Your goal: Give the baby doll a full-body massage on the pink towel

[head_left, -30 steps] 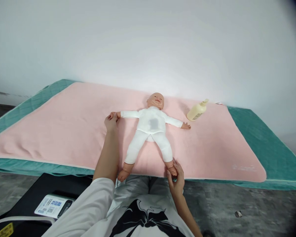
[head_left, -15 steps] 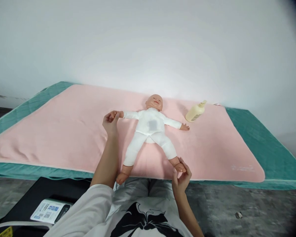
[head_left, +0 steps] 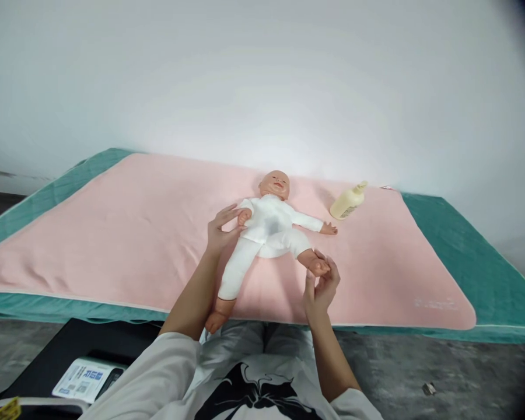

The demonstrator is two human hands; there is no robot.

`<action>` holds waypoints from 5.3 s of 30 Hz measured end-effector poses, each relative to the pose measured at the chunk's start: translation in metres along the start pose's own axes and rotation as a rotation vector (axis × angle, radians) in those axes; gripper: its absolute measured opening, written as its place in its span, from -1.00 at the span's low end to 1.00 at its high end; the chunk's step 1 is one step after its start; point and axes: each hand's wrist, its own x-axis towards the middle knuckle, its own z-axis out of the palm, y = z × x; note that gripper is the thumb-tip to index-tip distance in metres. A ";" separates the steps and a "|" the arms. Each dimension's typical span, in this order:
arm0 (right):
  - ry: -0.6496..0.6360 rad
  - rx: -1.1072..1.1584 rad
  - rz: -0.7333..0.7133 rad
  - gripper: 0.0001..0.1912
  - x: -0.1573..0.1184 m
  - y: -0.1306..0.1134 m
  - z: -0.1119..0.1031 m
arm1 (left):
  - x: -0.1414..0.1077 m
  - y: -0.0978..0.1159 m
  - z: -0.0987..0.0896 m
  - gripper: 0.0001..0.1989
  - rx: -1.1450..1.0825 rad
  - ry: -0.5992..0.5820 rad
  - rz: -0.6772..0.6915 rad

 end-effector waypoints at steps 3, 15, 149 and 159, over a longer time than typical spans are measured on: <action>-0.049 -0.014 0.046 -0.52 0.015 -0.002 0.008 | 0.000 0.001 0.003 -0.56 0.042 -0.128 0.080; -0.128 -0.024 0.054 -0.52 0.031 0.002 0.028 | 0.005 -0.004 0.005 -0.64 0.140 -0.463 0.233; -0.118 0.096 0.000 -0.50 0.023 -0.008 0.031 | 0.000 -0.007 0.006 -0.61 0.120 -0.209 0.118; -0.079 0.084 -0.033 -0.56 -0.003 -0.005 0.013 | 0.012 -0.008 -0.004 -0.67 -0.233 0.272 -0.274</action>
